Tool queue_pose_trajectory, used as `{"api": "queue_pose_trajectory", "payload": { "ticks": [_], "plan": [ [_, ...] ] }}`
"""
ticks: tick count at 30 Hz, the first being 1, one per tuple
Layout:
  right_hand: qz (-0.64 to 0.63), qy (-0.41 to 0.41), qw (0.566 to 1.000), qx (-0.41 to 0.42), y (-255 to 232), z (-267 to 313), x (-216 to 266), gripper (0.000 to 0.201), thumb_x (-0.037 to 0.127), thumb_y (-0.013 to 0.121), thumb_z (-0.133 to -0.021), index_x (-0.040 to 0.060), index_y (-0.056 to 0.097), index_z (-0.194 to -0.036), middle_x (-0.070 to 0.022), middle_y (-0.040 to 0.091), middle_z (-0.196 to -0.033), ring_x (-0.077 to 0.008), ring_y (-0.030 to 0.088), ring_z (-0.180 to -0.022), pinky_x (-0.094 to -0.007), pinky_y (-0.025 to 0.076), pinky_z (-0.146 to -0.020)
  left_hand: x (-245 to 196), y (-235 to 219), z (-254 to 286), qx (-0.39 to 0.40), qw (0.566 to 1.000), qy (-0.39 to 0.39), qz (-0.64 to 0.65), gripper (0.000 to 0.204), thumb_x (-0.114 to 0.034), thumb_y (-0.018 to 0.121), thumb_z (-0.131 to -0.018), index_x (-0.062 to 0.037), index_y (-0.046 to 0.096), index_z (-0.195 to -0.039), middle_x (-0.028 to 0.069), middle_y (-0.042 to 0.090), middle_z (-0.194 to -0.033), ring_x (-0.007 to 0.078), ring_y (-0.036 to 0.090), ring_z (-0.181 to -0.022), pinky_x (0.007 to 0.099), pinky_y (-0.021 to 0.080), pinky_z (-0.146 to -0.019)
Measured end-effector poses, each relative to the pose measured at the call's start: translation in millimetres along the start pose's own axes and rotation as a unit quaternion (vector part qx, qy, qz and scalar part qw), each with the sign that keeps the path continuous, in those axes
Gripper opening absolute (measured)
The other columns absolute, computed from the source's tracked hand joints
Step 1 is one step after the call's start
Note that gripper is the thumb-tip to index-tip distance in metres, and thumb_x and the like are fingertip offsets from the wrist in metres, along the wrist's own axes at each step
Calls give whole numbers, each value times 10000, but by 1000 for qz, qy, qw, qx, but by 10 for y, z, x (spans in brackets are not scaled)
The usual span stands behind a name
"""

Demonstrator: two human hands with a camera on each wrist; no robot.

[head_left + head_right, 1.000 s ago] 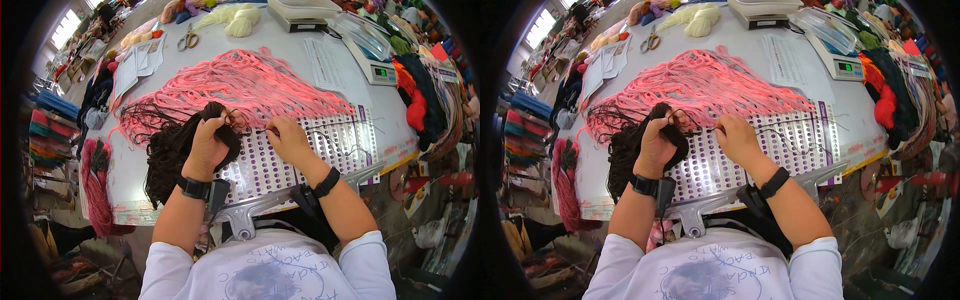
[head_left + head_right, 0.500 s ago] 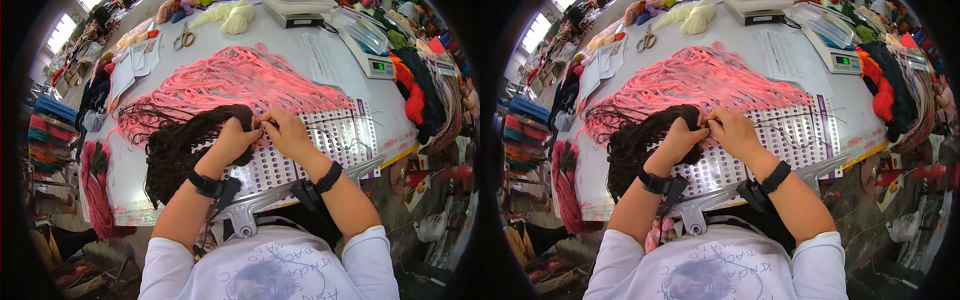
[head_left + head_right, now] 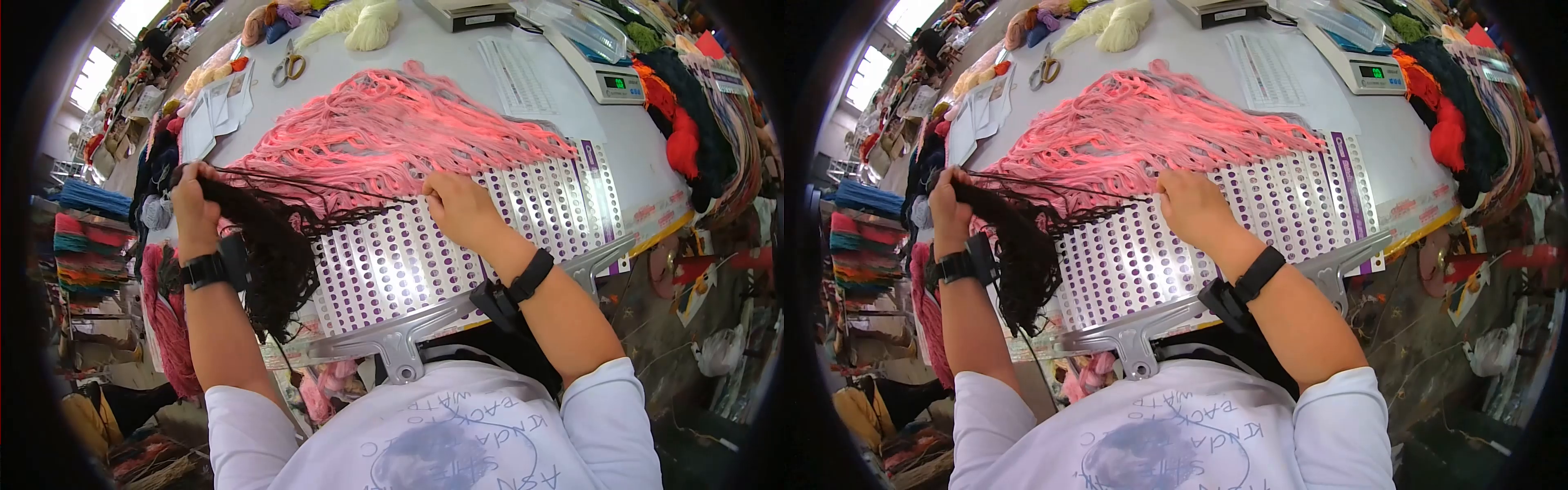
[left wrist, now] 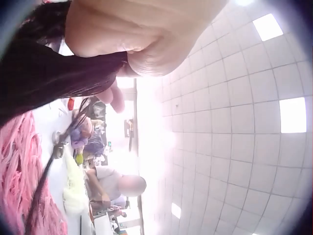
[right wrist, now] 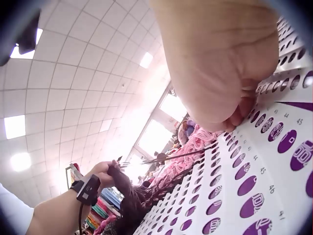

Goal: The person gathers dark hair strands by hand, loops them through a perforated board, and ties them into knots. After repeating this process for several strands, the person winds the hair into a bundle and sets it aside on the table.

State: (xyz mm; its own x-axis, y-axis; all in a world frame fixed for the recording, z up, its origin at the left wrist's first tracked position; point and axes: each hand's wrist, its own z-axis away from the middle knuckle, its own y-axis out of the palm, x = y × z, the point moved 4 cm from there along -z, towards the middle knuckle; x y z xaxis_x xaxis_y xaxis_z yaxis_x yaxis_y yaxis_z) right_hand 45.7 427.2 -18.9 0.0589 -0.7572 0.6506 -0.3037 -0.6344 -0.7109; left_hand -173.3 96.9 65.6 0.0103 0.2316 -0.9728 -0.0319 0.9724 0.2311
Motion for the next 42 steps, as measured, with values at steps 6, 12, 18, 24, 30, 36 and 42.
{"api": "queue_pose_trajectory", "payload": {
  "ticks": [6, 12, 18, 24, 30, 36, 42],
  "plan": [
    [-121, 80, 989, 4, -97, 15, 203, 130, 134, 610, -833, 38, 615, -922, -92, 628, -817, -213, 595, -729, -348, 475, -686, 152, 752, 705, 154, 987, -19, 45, 77, 9, 499, -868, 13, 525, -941, 214, 598, -1133, 256, 656, -891, 309, 527, -752],
    [-390, 93, 916, 17, -250, 73, 875, 196, 140, 668, -830, -14, 657, -951, -37, 641, -808, -84, 568, -695, -240, 464, -639, 380, 1405, 1839, 345, 890, -266, 130, 474, -246, 409, -967, 57, 409, -1331, 201, 512, -1276, 278, 517, -1168, 400, 409, -987],
    [-525, 162, 834, 52, -217, 174, 969, 129, 92, 662, -826, -24, 661, -882, -56, 643, -784, -79, 571, -649, -222, 470, -586, 348, 1403, 2032, 354, 879, -282, 148, 525, -246, 433, -943, 83, 380, -1348, 186, 527, -1257, 241, 542, -1128, 373, 419, -971],
    [-589, 160, 789, 72, -247, 216, 1005, 97, 44, 612, -854, -33, 653, -896, -45, 646, -824, -96, 600, -740, -240, 511, -685, 335, 1334, 2015, 361, 873, -290, 155, 527, -266, 418, -942, 88, 400, -1332, 180, 543, -1240, 228, 544, -1126, 368, 436, -948],
    [-680, 184, 709, 30, -371, 213, 790, 86, 93, 568, -891, 20, 611, -879, -28, 602, -751, -141, 595, -737, -312, 484, -771, 300, 1168, 1815, 297, 920, -227, 117, 321, -185, 475, -940, 66, 561, -1120, 107, 646, -950, 197, 626, -828, 346, 495, -827],
    [-737, 224, 560, -304, -2989, 810, -1552, 262, 61, 425, -956, 89, 387, -698, 30, 297, -553, -82, 321, -446, -234, 322, -444, 210, 0, 772, 162, 912, -167, 339, 100, -76, 466, -944, -2, 533, -944, -45, 370, -604, 41, 352, -497, 211, 423, -597],
    [-469, 172, 740, -451, -4118, 1202, -1656, 197, 79, 532, -908, 81, 463, -724, 43, 304, -555, -67, 261, -424, -190, 231, -414, 567, 704, 994, 153, 929, -246, 229, 181, -92, 472, -941, 39, 529, -1052, -47, 350, -616, 41, 313, -488, 197, 340, -505]
  ]
}}
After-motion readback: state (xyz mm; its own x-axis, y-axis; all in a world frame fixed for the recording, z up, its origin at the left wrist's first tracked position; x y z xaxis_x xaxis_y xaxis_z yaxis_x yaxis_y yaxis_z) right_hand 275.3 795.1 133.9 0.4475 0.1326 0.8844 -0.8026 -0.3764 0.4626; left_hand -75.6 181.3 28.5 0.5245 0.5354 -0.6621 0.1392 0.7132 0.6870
